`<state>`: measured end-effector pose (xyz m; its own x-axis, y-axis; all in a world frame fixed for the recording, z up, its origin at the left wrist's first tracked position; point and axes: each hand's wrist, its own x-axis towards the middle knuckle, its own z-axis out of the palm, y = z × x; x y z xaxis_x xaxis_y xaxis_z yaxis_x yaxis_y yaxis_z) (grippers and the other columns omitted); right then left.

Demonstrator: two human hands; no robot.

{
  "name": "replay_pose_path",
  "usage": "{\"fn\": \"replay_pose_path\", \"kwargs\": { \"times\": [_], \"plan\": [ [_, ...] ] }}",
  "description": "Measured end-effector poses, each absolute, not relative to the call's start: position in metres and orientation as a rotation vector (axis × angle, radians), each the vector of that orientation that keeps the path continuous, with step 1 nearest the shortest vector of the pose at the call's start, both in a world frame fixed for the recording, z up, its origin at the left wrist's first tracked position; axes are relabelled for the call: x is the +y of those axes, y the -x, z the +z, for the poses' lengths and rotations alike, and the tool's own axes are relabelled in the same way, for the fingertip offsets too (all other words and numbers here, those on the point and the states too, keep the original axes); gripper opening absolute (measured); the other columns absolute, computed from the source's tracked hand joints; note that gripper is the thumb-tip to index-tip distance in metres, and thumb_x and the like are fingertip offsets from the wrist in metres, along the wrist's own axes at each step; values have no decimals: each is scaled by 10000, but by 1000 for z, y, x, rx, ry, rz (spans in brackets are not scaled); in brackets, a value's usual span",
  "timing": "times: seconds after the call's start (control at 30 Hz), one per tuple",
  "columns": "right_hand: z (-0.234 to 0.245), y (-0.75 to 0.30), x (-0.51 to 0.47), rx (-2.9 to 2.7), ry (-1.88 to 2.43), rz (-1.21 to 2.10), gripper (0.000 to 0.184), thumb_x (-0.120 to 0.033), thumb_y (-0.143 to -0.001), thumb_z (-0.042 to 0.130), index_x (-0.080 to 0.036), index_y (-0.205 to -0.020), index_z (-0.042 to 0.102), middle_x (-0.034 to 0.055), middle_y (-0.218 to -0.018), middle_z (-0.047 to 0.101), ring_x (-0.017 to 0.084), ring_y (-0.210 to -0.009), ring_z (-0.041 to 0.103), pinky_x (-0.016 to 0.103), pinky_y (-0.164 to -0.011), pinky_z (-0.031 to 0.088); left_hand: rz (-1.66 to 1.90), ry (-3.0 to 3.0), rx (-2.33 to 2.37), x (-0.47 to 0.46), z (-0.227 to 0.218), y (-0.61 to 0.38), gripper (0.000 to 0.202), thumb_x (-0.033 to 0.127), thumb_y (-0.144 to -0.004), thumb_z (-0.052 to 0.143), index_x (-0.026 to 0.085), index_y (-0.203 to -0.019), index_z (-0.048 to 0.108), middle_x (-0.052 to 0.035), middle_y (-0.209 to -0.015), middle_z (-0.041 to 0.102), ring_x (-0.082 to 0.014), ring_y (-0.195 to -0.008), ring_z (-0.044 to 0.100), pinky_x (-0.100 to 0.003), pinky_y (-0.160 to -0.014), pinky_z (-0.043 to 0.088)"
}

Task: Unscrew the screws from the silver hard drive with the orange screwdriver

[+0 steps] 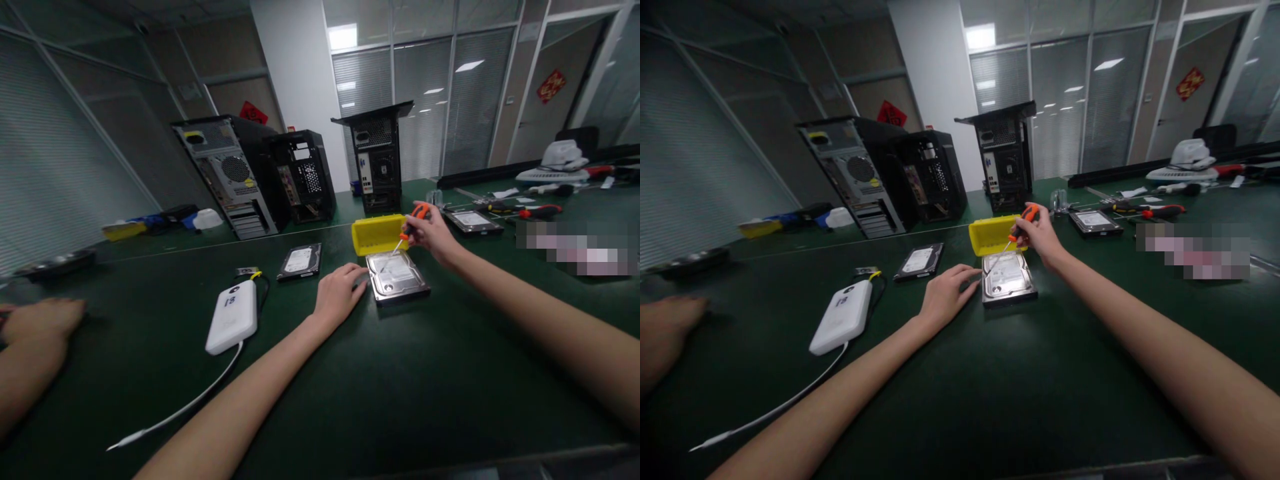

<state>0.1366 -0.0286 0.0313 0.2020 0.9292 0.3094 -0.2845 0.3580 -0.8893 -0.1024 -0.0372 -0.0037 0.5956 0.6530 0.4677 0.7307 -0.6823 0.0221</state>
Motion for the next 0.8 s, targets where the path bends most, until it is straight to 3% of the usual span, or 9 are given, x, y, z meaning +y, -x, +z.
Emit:
{"fn": "replay_pose_path", "kwargs": {
  "times": [0.17, 0.3, 0.47, 0.63, 0.8],
  "plan": [
    [52, -97, -5, -1274, 680, 660, 541, -402, -800, 595, -284, -1283, 383, 39, -945, 632, 153, -763, 630, 289, -640, 534, -691, 2637, -1239, -36, -5, 103, 168, 299, -894, 515, 223, -1018, 600, -27, -1025, 618, -178, -908, 600, -278, -701, 476],
    [43, -81, 15, -1315, 719, 452, 549, -463, -851, 502, -256, -1337, 355, 91, -1085, 595, 196, -903, 618, 354, -738, 531, -632, 2665, -1221, -34, -7, 104, 133, 313, -888, 522, 210, -938, 588, -28, -944, 604, -185, -899, 576, -284, -703, 470],
    [8, -79, 22, -1164, 903, 231, 551, -491, -888, 410, -214, -1358, 333, 120, -1105, 580, 205, -887, 612, 396, -816, 497, -591, 2732, -1156, -33, -6, 104, 143, 296, -901, 493, 206, -967, 582, -39, -985, 597, -193, -938, 557, -305, -764, 471],
    [-4, -77, 18, -1136, 984, 244, 613, -501, -926, 290, -220, -1450, 139, 105, -964, 613, 199, -761, 627, 383, -738, 505, -561, 2781, -1132, -34, -4, 102, 179, 299, -918, 456, 206, -1006, 581, -46, -1007, 596, -194, -962, 557, -309, -789, 477],
    [5, -73, 3, -1159, 1009, 209, 583, -481, -930, 295, -284, -1454, 134, 126, -1094, 585, 227, -927, 639, 385, -774, 507, -582, 2778, -1131, -34, -4, 102, 179, 292, -916, 456, 211, -1011, 585, -45, -1003, 597, -194, -960, 561, -315, -791, 484]
  ]
}}
